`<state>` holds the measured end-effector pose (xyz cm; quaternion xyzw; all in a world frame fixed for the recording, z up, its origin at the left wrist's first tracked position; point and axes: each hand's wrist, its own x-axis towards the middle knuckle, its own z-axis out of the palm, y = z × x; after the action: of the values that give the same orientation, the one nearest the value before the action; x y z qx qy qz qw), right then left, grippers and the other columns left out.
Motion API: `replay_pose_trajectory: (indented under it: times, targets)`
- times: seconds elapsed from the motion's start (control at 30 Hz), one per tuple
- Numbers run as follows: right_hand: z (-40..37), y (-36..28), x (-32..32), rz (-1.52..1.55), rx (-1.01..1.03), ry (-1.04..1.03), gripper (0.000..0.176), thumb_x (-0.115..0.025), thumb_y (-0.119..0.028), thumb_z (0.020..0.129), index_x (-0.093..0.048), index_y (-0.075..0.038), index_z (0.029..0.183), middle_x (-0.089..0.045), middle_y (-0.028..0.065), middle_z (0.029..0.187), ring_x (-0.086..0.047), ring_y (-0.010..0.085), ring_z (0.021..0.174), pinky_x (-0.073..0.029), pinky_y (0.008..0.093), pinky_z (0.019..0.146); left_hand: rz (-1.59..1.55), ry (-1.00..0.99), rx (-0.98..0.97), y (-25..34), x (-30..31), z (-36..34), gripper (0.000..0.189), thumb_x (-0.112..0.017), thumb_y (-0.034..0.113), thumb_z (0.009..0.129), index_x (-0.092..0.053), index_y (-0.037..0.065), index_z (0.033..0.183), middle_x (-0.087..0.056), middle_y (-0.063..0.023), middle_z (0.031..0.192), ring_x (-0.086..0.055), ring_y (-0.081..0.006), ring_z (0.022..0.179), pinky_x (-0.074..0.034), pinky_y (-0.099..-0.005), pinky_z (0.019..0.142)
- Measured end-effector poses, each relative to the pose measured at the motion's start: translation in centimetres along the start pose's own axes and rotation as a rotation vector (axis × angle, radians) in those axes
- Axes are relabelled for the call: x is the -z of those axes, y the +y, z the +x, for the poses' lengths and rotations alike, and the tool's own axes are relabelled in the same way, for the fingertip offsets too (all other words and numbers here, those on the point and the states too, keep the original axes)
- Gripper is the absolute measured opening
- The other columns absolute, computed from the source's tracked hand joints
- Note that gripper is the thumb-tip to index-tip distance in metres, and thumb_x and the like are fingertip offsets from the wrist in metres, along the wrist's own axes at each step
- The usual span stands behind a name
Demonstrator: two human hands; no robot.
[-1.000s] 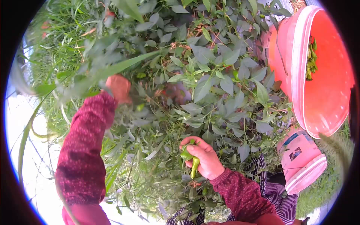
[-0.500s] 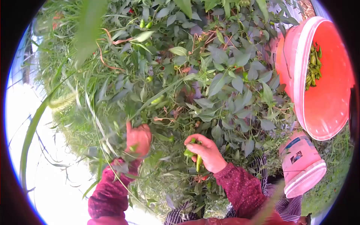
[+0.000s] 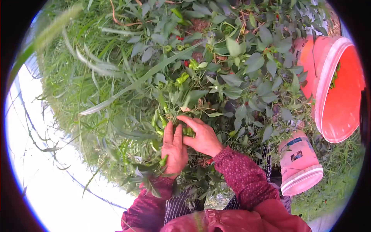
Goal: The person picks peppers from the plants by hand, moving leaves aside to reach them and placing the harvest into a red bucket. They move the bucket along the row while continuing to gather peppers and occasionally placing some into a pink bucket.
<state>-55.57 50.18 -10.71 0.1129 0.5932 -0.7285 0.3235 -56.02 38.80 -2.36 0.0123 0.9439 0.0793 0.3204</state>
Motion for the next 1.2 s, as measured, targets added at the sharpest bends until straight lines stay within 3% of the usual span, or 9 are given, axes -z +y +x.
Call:
replay_pose_trajectory:
  times: [0.13,0.27,0.33,0.47,0.6,0.73,0.97,1.1,1.2]
  targets:
    - [0.5,0.3,-0.3,-0.202,0.096,-0.06,0.064,-0.067,-0.025,0.071,-0.043,-0.019,0.131,-0.058,0.0138,0.104,-0.06,0.0336,0.093,-0.048,0.0414,0.077,-0.195,0.129,-0.023,-0.1,-0.9,-1.2,0.05,-0.05,-0.007,0.073,-0.048,-0.001,0.123,-0.037,-0.0251,0.133,-0.048,-0.0397,0.115,-0.043,-0.0399,0.094]
    - [1.0,0.1,-0.9,-0.088,-0.138,-0.007,0.064,-0.068,-0.018,0.069,-0.043,-0.014,0.128,-0.058,0.0135,0.103,-0.059,0.0348,0.094,-0.048,0.0425,0.077,-0.248,0.204,-0.041,-0.1,-1.9,-1.8,0.05,-0.054,-0.006,0.071,-0.049,0.001,0.12,-0.043,-0.022,0.128,-0.05,-0.0378,0.112,-0.044,-0.0392,0.09]
    - [1.1,0.1,-0.7,-0.306,0.183,0.033,0.064,-0.068,-0.014,0.069,-0.043,-0.019,0.127,-0.059,0.0118,0.103,-0.059,0.0347,0.093,-0.049,0.0417,0.078,-0.333,0.216,-0.011,0.3,-1.7,-2.0,0.049,-0.055,-0.005,0.072,-0.049,0.001,0.12,-0.043,-0.0215,0.128,-0.05,-0.0371,0.112,-0.044,-0.0394,0.09]
    - [0.7,0.4,-0.8,-0.59,0.121,-0.232,0.067,-0.07,-0.014,0.067,-0.045,-0.024,0.128,-0.055,0.009,0.094,-0.059,0.0302,0.091,-0.05,0.0391,0.074,-0.549,0.182,0.038,0.7,-1.1,-2.4,0.049,-0.057,-0.003,0.072,-0.049,0.001,0.12,-0.043,-0.0206,0.127,-0.048,-0.036,0.114,-0.043,-0.0396,0.091]
    - [0.7,0.7,-1.5,-0.652,0.121,-0.166,0.056,-0.071,-0.014,0.065,-0.051,-0.017,0.117,-0.052,0.0097,0.096,-0.057,0.0309,0.093,-0.049,0.042,0.076,-0.693,0.143,0.051,0.6,1.5,-3.2,0.049,-0.051,-0.008,0.075,-0.048,0.0,0.122,-0.043,-0.0161,0.13,-0.045,-0.0306,0.121,-0.041,-0.0383,0.098]
    - [0.7,0.2,-1.4,-0.659,0.104,-0.164,0.051,-0.072,-0.015,0.064,-0.052,-0.014,0.112,-0.052,0.0106,0.097,-0.057,0.0306,0.094,-0.049,0.0412,0.076,-1.363,0.365,0.467,-2.8,7.8,-0.2,0.038,-0.048,0.004,0.086,-0.045,-0.01,0.121,-0.049,-0.0248,0.123,-0.05,-0.0305,0.117,-0.044,-0.038,0.098]
    - [0.6,0.9,-0.8,-0.573,0.133,-0.163,0.052,-0.069,-0.01,0.062,-0.052,-0.014,0.112,-0.049,0.012,0.095,-0.054,0.0334,0.093,-0.047,0.0425,0.075,-0.819,-0.175,0.572,-5.8,2.8,4.2,0.042,-0.059,0.012,0.085,-0.049,-0.011,0.118,-0.06,-0.0172,0.106,-0.057,-0.0241,0.1,-0.046,-0.0307,0.088]
    - [0.5,1.0,-0.9,-0.58,0.156,-0.112,0.05,-0.067,-0.011,0.065,-0.052,-0.014,0.112,-0.049,0.0128,0.095,-0.054,0.0349,0.092,-0.047,0.0432,0.074,-0.893,-0.129,0.627,-6.1,-2.9,4.7,0.045,-0.062,0.015,0.084,-0.049,-0.012,0.117,-0.058,-0.0203,0.11,-0.058,-0.0239,0.098,-0.045,-0.0303,0.086]
    - [0.5,0.8,-0.5,-0.513,0.185,-0.116,0.048,-0.067,-0.01,0.065,-0.052,-0.014,0.11,-0.049,0.0126,0.093,-0.054,0.0351,0.091,-0.047,0.0437,0.074,-0.927,0.031,0.722,-5.1,-2.4,4.7,0.033,-0.059,0.016,0.087,-0.054,-0.004,0.113,-0.061,-0.0111,0.102,-0.059,-0.018,0.086,-0.048,-0.0284,0.074]
